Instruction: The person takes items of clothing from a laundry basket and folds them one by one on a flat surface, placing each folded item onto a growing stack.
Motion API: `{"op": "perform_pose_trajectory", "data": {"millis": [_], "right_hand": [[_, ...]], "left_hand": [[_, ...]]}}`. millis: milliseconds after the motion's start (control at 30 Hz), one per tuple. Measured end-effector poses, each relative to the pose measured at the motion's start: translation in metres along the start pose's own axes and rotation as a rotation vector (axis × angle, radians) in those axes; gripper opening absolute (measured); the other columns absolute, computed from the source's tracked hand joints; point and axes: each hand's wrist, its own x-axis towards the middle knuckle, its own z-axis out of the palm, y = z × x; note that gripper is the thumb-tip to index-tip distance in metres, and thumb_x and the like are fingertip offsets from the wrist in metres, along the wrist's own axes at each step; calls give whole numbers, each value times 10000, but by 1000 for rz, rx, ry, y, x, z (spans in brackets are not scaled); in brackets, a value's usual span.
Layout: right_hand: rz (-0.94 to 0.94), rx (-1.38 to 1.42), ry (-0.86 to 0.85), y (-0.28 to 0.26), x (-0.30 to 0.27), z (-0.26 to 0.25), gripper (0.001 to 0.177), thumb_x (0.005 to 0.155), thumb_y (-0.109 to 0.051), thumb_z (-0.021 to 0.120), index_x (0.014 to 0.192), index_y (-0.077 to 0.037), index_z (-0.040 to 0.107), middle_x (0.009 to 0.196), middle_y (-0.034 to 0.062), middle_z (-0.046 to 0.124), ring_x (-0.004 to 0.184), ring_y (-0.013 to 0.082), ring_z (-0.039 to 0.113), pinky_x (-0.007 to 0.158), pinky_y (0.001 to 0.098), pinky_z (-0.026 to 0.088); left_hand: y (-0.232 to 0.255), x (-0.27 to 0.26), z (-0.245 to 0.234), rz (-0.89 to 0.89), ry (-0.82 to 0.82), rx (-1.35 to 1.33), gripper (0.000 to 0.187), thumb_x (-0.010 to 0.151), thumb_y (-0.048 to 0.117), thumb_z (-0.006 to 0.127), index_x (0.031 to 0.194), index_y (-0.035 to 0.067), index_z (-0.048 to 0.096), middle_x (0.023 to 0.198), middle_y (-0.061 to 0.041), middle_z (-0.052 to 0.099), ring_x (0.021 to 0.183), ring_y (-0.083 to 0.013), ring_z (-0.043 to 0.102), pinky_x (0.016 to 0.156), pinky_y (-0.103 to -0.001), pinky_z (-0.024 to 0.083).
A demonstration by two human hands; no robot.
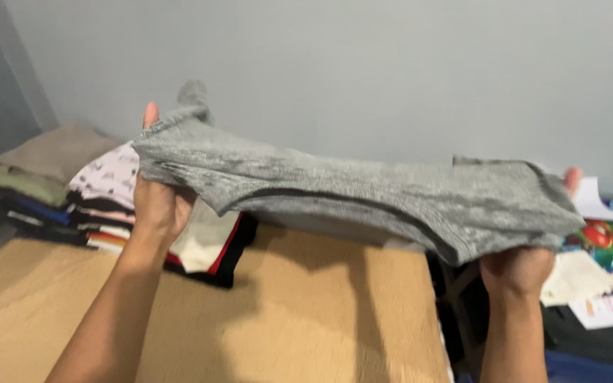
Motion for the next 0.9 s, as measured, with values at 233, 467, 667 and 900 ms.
{"op": "perform_pose_trajectory", "data": {"millis": [233, 467, 667, 900], "right_hand": [[185, -592, 198, 19, -176, -77, 583, 1157, -267, 395, 1698, -151, 213, 1731, 186, 297, 1541, 310, 358, 1241, 397, 330], [351, -1488, -105, 23, -386, -155, 982, 725, 51, 489, 1648, -219, 294, 1649, 259, 322, 1527, 400, 334, 1250, 487, 320], [582, -1904, -266, 19, -532, -167, 1019, 707, -295, 710, 1592, -266, 206, 1636, 135, 360, 1531, 340, 250, 1120, 694, 249], [1034, -1958, -455, -5, -589, -148, 1115, 741, -493, 738, 1645, -248, 133, 1513, 80, 457, 1532, 299, 247, 1188, 664, 194]], "left_hand": [[-27, -157, -105, -115, -48, 602, 564, 1089, 186, 455, 1631, 114, 315, 1529, -78, 506, 1362, -209, 503, 1112, -320, 421], [-48, -340, -227, -467, -81, 1331, 681, 948, -11, 482, 1587, 163, 321, 1615, -162, 372, 1490, -323, 369, 1189, -363, 291], [-32, -463, -253, -890, -248, 1772, 784, 851, 119, 618, 1564, 227, 311, 1693, -66, 187, 1538, -275, 267, 1174, -508, 326], [-26, -512, -236, -868, -249, 2137, 807, 847, 271, 656, 1560, 405, 303, 1680, -73, 129, 1527, -277, 228, 1107, -571, 347]]}}
